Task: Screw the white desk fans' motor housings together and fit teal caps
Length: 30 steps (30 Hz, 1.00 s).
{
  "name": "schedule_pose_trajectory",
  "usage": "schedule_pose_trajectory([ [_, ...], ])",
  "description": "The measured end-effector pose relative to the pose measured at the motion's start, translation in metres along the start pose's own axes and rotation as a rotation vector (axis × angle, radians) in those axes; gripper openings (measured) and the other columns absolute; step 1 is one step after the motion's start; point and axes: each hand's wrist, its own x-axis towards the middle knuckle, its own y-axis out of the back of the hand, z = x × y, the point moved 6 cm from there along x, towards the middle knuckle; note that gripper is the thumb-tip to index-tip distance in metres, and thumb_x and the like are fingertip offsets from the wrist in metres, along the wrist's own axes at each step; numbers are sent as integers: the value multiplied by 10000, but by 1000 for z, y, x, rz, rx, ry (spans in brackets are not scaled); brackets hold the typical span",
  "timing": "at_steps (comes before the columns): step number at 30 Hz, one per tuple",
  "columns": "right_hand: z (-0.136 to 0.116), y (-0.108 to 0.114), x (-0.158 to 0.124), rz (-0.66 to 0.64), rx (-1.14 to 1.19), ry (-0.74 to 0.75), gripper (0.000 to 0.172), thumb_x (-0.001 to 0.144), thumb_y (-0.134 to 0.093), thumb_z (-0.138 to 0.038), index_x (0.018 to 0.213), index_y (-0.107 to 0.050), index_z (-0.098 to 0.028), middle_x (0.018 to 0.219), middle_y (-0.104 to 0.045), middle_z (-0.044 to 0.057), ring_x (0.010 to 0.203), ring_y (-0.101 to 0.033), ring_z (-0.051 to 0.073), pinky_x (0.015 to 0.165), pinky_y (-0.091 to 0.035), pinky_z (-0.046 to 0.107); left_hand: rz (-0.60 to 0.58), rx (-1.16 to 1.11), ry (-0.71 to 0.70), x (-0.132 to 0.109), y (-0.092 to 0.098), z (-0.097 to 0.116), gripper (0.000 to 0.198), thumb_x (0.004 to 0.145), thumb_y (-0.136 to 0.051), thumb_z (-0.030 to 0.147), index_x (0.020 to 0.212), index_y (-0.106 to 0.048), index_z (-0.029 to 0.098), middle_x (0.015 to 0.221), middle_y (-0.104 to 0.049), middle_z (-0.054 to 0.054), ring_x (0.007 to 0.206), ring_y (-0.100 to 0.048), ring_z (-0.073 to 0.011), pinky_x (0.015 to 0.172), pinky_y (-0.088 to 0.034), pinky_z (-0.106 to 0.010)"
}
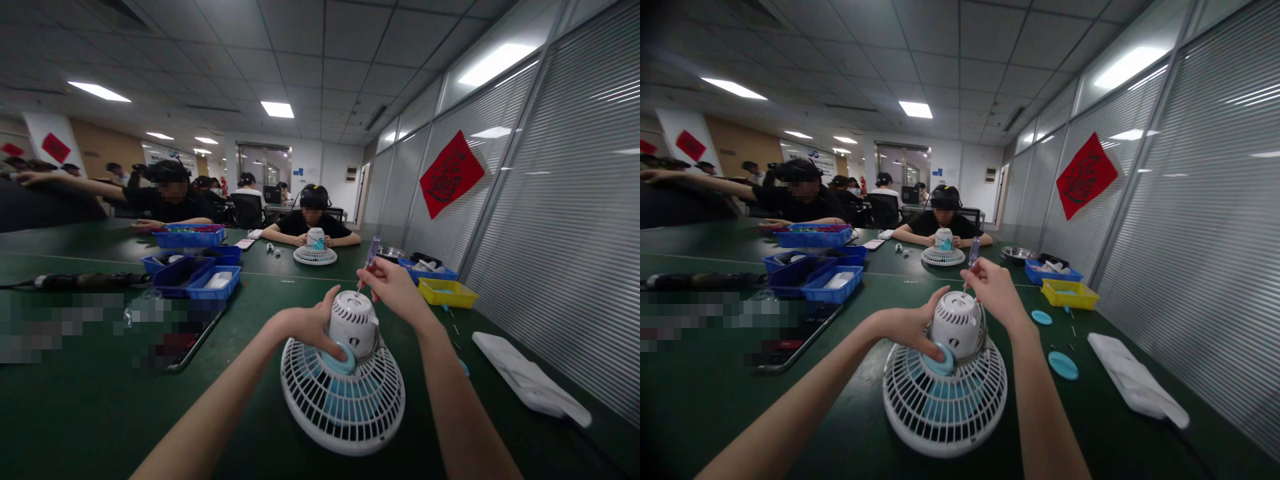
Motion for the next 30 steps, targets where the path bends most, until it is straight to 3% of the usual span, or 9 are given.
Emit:
schedule_pose_trajectory([
  [7,2,3,2,-10,25,7,121,799,-520,-218,702,-536,-148,737,-672,56,423,-493,73,410,-389,201,-109,20,65,6,-7,-15,1258,562,-670,622,1398,156,174,1452,-240,-165,1281,-333,-336,1066,-276,-431],
  [11,5,1,3,-25,49,-4,115,807,-497,-196,728,-558,-140,779,-682,65,387,-466,57,407,-380,200,-107,45,37,7,-6,-16,1221,547,-646,667,1412,88,215,1483,-164,-123,1301,-290,-345,1074,-261,-440],
  [20,-2,-6,2,-12,-62,-21,216,844,-472,-256,715,-599,-140,744,-671,52,418,-491,76,462,-398,218,-66,83,190,-5,-7,-6,1157,587,-580,702,1417,7,151,1354,-412,-184,1179,-459,-353,974,-385,-455],
  [25,-4,-3,3,41,-162,25,243,844,-474,-294,701,-603,-148,689,-652,44,457,-526,105,510,-414,243,-44,109,187,-4,-7,-5,1113,584,-571,709,1411,-71,158,1328,-442,-188,1153,-483,-358,945,-406,-449],
  [30,-2,-4,2,30,-97,13,201,825,-493,-303,737,-587,-149,712,-659,47,451,-516,99,475,-411,233,-37,105,185,-3,-7,-7,1112,556,-564,732,1394,-128,145,1328,-442,-191,1144,-491,-353,927,-418,-432],
])
